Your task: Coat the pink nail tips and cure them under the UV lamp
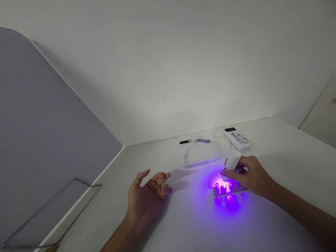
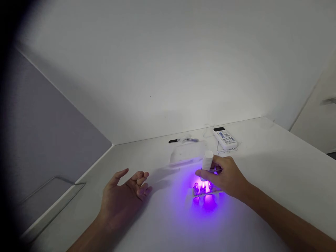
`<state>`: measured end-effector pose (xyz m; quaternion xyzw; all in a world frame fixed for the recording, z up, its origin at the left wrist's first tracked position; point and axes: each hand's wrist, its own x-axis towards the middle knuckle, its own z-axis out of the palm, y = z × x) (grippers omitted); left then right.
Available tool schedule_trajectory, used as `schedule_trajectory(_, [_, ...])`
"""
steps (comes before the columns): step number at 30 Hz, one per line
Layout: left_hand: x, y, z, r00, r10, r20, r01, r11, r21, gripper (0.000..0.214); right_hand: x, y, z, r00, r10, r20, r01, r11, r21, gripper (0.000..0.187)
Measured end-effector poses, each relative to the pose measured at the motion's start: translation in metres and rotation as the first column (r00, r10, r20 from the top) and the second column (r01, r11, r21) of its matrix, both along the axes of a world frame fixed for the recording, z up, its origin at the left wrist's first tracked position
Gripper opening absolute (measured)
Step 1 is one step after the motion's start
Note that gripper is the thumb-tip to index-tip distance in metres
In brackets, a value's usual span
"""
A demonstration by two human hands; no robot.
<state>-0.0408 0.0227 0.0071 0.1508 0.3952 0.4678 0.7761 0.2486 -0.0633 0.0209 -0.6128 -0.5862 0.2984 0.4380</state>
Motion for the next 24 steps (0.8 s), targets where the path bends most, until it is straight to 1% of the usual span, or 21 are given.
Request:
schedule_trajectory(3, [0.0, 0.0, 0.0, 1.0, -0.015, 0.0, 0.015, 1.0, 0.007, 0.025, 0.0, 0.0, 0.0, 1.0, 0.02, -0.011, -0.02, 1.0, -0.01, 0.029])
schedule_trajectory(5, [0.001, 0.0, 0.001, 1.0, -0.025, 0.003, 0.025, 1.0, 0.011, 0.025, 0.002, 0.0, 0.0, 0.998, 0.031, -0.056, -0.033, 0.999, -0.031, 0.029])
schedule_trajectory(8, [0.003, 0.0, 0.003, 0.999, -0.038, 0.011, 0.038, 0.999, 0.012, 0.026, 0.005, 0.001, -0.001, 0.992, 0.006, -0.13, -0.014, 0.998, -0.054, 0.031])
schedule_trajectory(10, [0.003, -0.001, 0.004, 0.999, -0.037, 0.013, 0.037, 0.999, 0.011, 0.026, 0.009, 0.003, -0.001, 0.99, -0.003, -0.141, -0.003, 0.999, -0.041, 0.031])
schedule_trajectory(15, [0.002, -0.001, 0.004, 1.0, -0.02, 0.012, 0.02, 1.0, 0.015, 0.025, 0.013, 0.004, 0.0, 0.994, -0.002, -0.113, 0.003, 1.0, 0.013, 0.035])
schedule_trajectory(18, [0.002, -0.001, 0.002, 1.0, -0.024, 0.009, 0.023, 0.999, 0.025, 0.027, 0.012, 0.002, 0.003, 0.997, -0.014, -0.082, 0.013, 1.0, -0.003, 0.035])
schedule_trajectory(21, [0.001, -0.001, 0.002, 1.0, -0.026, -0.004, 0.026, 0.999, 0.02, 0.029, 0.009, 0.001, 0.006, 0.999, 0.036, -0.034, -0.037, 0.999, -0.007, 0.033])
schedule_trajectory(24, [0.003, 0.0, 0.004, 1.0, -0.021, -0.01, 0.021, 1.0, 0.011, 0.031, 0.006, 0.0, 0.006, 0.997, 0.076, 0.034, -0.077, 0.997, 0.028, 0.033])
